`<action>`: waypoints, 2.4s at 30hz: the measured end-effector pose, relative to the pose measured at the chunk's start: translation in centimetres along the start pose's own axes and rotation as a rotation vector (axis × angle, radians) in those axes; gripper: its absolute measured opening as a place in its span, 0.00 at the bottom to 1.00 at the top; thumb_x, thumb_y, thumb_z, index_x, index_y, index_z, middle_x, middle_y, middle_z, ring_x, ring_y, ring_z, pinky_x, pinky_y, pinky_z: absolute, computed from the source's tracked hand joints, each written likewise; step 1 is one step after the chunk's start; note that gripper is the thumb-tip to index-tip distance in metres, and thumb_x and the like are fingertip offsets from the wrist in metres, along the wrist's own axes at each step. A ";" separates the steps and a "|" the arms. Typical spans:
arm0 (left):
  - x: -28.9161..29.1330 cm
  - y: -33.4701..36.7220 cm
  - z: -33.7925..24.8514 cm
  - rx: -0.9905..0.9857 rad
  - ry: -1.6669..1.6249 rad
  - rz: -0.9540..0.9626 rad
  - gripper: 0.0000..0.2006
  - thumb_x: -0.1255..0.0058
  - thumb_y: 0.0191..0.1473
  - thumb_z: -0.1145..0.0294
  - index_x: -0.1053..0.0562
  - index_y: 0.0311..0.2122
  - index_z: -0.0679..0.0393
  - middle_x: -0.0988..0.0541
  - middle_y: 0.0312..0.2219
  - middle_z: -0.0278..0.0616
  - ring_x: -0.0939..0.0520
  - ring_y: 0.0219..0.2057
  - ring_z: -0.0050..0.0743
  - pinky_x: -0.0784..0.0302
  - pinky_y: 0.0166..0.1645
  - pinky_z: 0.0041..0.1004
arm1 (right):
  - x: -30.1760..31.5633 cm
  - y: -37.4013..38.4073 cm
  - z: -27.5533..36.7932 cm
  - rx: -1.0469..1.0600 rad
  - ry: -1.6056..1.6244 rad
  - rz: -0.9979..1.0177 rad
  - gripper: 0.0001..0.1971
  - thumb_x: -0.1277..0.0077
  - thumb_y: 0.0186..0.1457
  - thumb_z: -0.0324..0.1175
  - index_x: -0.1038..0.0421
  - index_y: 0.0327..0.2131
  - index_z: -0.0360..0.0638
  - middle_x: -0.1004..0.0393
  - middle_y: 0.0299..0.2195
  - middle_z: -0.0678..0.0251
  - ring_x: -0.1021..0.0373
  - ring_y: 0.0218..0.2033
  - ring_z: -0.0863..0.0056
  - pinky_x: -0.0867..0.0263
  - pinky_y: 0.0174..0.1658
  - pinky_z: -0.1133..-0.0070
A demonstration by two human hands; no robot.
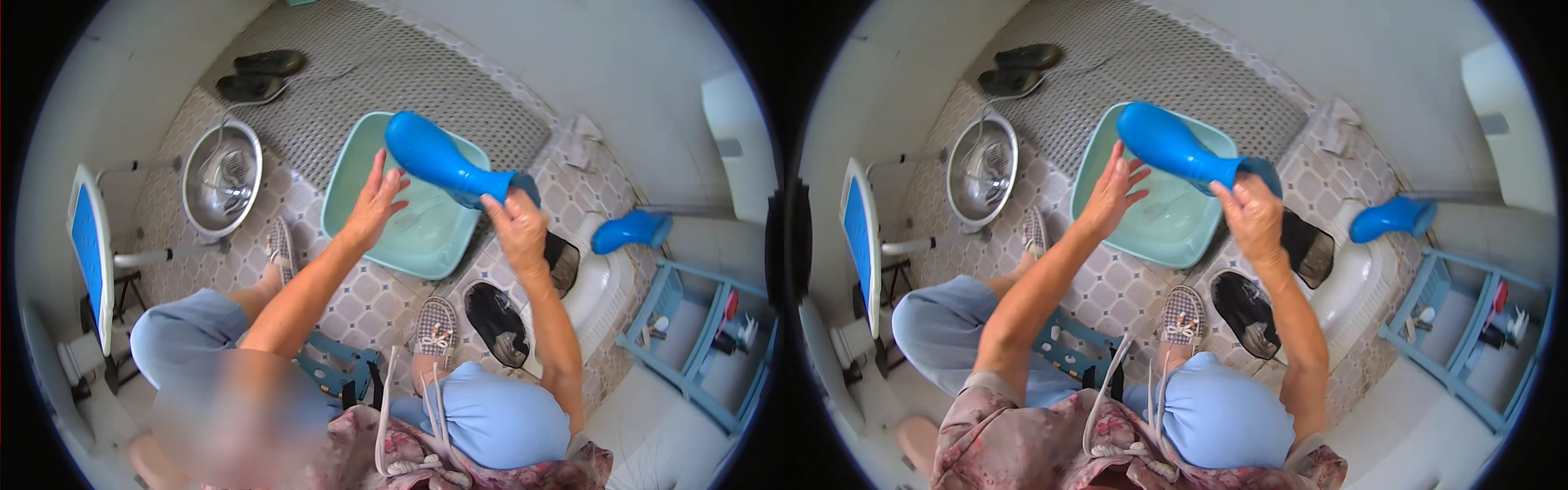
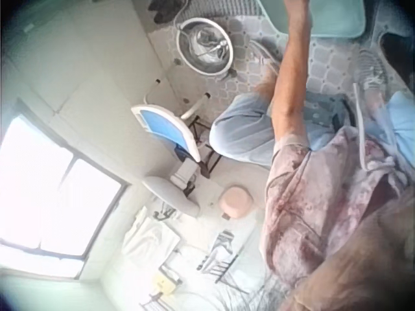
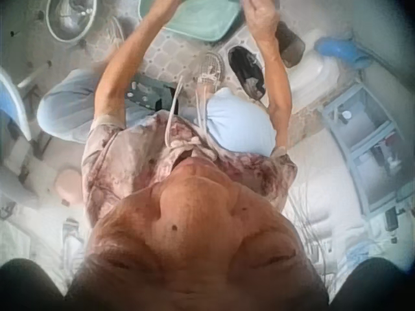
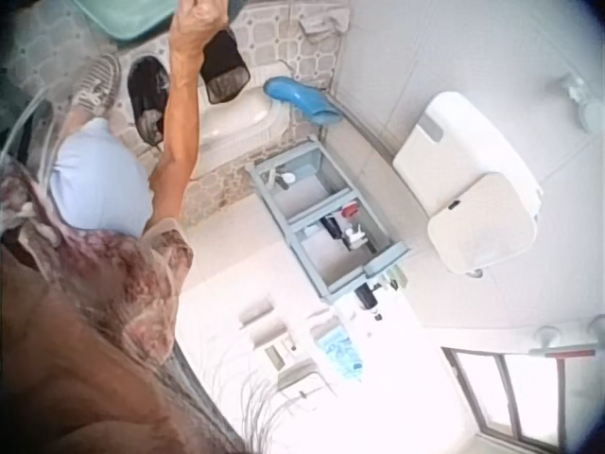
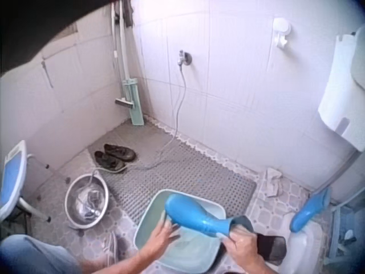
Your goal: The person is washing blue rubber boots using a brush and a basin of water.
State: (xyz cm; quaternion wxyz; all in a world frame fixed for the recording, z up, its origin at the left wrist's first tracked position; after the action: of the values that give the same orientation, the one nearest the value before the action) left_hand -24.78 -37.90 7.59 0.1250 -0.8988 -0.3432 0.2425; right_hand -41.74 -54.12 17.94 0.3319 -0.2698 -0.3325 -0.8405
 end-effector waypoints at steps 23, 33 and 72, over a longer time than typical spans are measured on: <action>16.6 13.2 11.7 0.110 1.400 -0.391 0.22 0.58 0.59 0.50 0.20 0.36 0.59 0.19 0.32 0.58 0.18 0.38 0.58 0.24 0.45 0.48 | -18.7 -3.9 0.9 -0.205 0.148 0.634 0.12 0.43 0.53 0.31 0.31 0.37 0.32 0.25 0.35 0.49 0.30 0.41 0.48 0.34 0.46 0.62; 8.8 8.9 10.0 -0.510 1.417 -0.289 0.10 0.50 0.56 0.67 0.24 0.42 0.56 0.30 0.47 0.48 0.31 0.49 0.55 0.31 0.53 0.47 | -28.9 -2.6 -12.9 -0.308 -0.180 0.534 0.15 0.58 0.63 0.40 0.32 0.39 0.36 0.25 0.27 0.42 0.26 0.31 0.45 0.30 0.37 0.57; 6.3 6.8 8.7 0.033 0.755 -0.012 0.14 0.35 0.48 0.68 0.22 0.37 0.66 0.19 0.25 0.37 0.22 0.27 0.22 0.24 0.36 0.27 | -18.9 3.3 -6.5 -0.236 0.585 0.363 0.10 0.53 0.61 0.34 0.26 0.37 0.38 0.21 0.28 0.60 0.26 0.26 0.72 0.30 0.33 0.75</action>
State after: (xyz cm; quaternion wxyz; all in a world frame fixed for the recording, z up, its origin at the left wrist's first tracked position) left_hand -21.45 -38.11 -4.68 0.2588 -0.9207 -0.2741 -0.1012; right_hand -28.81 -53.58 2.37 0.5234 -0.1089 -0.0709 -0.8421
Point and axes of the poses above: each hand's wrist, its own y-axis towards the middle knuckle, its own x-axis out of the back of the hand, z = x × y, the point moved 5 cm from there along y, towards the middle knuckle
